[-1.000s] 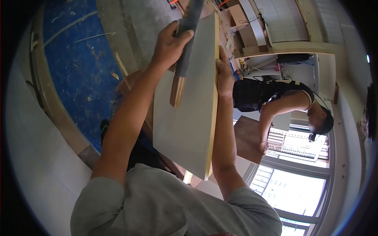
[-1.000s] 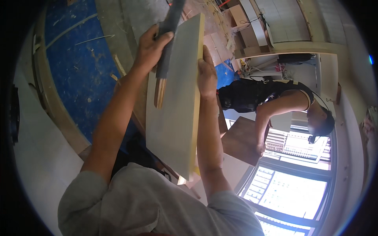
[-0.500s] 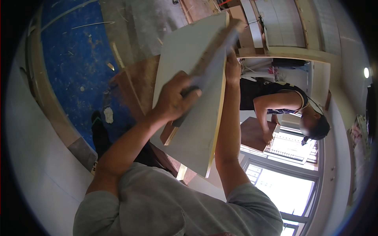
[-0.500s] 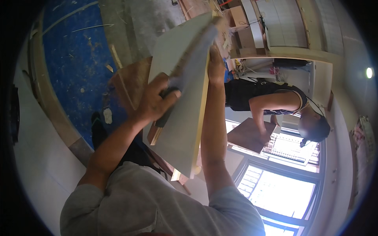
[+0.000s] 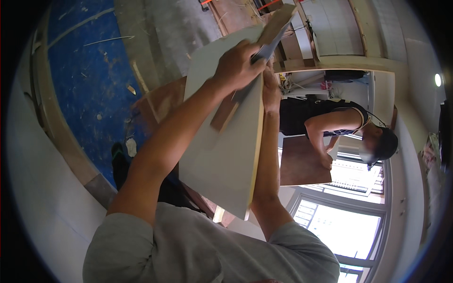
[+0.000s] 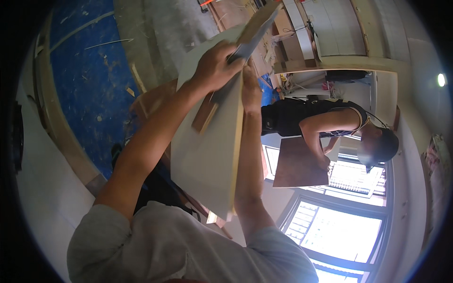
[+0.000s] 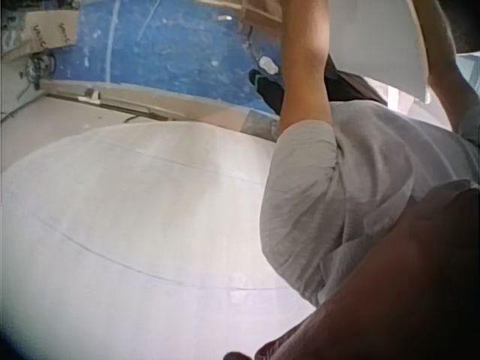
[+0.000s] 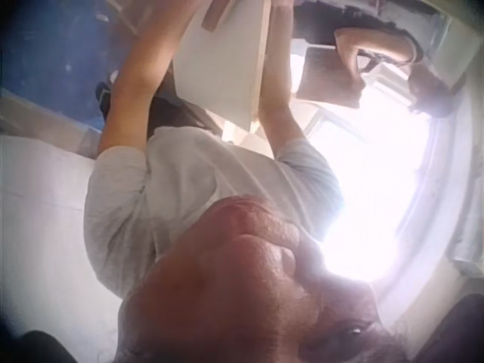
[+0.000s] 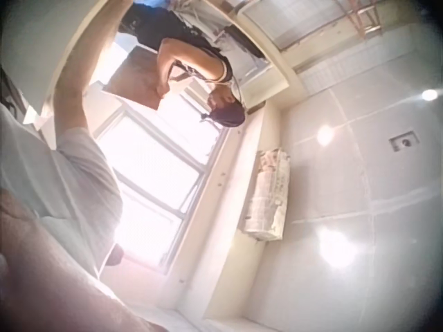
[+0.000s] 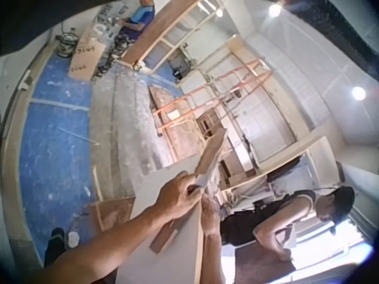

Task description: The person sands the edge of a wood panel using a sanding block and then wipes the sanded surface with a cloth.

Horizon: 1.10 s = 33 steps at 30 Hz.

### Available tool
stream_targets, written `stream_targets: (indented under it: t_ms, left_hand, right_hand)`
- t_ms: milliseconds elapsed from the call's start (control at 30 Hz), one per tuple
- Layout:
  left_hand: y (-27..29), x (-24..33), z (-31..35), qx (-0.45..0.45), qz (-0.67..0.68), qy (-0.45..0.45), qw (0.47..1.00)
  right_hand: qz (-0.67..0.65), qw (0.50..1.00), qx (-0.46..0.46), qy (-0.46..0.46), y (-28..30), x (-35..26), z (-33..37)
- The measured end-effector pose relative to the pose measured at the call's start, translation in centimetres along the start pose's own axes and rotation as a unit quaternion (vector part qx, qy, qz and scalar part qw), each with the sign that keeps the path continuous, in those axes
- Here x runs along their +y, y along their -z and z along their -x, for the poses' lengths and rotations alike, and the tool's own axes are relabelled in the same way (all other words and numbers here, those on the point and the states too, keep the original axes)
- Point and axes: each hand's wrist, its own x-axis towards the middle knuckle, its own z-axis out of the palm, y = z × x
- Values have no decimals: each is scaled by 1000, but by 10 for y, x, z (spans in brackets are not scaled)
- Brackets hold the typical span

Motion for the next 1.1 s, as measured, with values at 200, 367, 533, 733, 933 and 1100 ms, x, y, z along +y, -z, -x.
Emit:
stream_targets:
  t_ms: [200,367,533,733,933,1100]
  left_hand:
    - [28,50,79,-91,43,74,992]
    - [-13,-52,-33,22,-6,37,999]
    - [41,-41,3,76,371,260,888]
    - [82,-35,108,98,319,442,833]
    - [102,-23,145,83,269,383,880]
    - [115,-19,143,60,170,339,923]
  right_hand:
    - [397,917,32,4,25,14,15]
    - [123,991,32,39,-5,-8,-2]
    - [91,995,33,-19,-18,-39,3]
    - [150,986,71,-29,-27,-60,14]
    - [169,983,59,-49,-42,-69,42]
    - [167,984,53,-42,-55,-78,69]
